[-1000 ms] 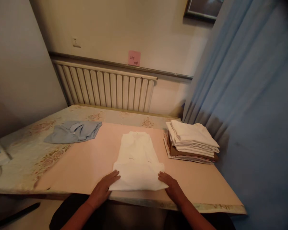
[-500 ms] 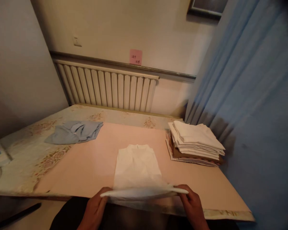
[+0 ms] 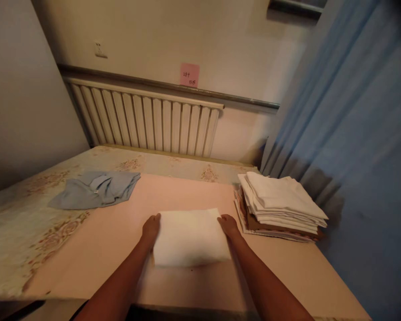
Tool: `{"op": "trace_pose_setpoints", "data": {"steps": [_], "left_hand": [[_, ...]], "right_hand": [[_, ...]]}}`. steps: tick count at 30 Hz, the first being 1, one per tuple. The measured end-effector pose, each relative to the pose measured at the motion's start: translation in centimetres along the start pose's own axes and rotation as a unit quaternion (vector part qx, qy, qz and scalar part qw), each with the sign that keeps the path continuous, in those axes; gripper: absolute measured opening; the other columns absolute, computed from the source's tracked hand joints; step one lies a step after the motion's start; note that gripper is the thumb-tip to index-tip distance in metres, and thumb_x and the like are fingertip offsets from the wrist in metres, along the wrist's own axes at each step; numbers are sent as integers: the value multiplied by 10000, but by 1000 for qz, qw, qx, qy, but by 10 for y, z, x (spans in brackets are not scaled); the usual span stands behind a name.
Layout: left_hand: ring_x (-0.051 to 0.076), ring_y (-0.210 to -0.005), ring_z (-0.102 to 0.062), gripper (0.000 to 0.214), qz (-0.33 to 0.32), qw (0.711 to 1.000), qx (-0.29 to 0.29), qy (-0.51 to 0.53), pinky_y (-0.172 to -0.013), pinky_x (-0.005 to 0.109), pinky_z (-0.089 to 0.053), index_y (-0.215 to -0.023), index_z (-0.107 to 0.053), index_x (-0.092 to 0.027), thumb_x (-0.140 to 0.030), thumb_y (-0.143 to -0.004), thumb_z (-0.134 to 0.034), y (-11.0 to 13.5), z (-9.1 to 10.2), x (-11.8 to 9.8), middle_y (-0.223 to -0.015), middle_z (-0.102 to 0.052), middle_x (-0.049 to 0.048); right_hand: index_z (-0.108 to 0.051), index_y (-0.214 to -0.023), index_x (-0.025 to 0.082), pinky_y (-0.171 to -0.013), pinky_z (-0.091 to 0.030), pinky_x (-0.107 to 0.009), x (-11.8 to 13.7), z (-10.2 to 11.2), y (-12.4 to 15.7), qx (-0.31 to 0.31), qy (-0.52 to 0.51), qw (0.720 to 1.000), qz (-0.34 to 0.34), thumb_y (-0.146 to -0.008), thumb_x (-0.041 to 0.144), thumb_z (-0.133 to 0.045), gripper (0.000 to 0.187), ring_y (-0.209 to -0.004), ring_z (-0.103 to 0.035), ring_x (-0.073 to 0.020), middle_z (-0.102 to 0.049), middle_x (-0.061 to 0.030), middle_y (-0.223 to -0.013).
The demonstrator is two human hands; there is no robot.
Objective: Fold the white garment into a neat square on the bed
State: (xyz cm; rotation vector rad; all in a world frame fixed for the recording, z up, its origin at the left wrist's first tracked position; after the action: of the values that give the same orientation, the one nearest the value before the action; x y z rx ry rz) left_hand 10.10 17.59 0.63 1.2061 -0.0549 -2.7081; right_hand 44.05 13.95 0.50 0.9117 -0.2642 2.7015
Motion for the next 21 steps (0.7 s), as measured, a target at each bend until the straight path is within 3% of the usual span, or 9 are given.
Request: {"op": "trace_pose_setpoints", "data": {"steps": [5, 8, 14, 21], "left_hand": [[298, -875, -678, 425, 28, 999, 35, -17, -742, 360, -488, -834, -609, -127, -505, -849, -415, 15, -5, 16, -945, -706, 191], [271, -790, -682, 276, 28, 998, 47, -14, -675, 328, -485, -835, -600, -142, -403, -804, -515, 30, -6, 17, -888, -714, 153], [248, -946, -631, 185, -12, 1000, -5, 2, -792, 319, -446, -873, -553, -195, -330, -868, -426, 41, -10, 8, -981, -682, 107], [203, -659, -611, 358, 50, 995, 41, 70, -578, 290, -428, -763, -566, -169, -457, -890, -395, 57, -10, 29, -711, -644, 57]], "right_hand": [[-541, -534, 186, -519, -290, -226, -24, -6, 19, 34, -6, 999, -14, -733, 284, -565, 223, -536, -475, -123, -536, 26, -524], [-570, -591, 190, -547, -323, -228, -22, -4, 32, 11, -11, 1000, -9, -745, 252, -526, 172, -575, -507, -137, -574, 17, -573], [-638, -889, 179, -689, -390, -259, -15, -5, 54, -76, -12, 997, -17, -882, 300, -348, 315, -740, -568, -178, -679, -65, -832], [-665, -886, 166, -708, -419, -231, -31, -7, 60, -16, -13, 999, -43, -841, 290, -486, 223, -795, -630, -170, -713, -70, -881]]}}
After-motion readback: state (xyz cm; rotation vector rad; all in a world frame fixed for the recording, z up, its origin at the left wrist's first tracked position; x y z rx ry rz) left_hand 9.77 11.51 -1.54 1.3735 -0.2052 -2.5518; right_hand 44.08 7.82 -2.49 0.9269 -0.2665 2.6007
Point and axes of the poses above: each hand's wrist, its own y-axis away from the middle knuckle, its own z-axis out of the back of the hand, x = y × z, the point moved 3 cm from there along -y, towards the middle knuckle
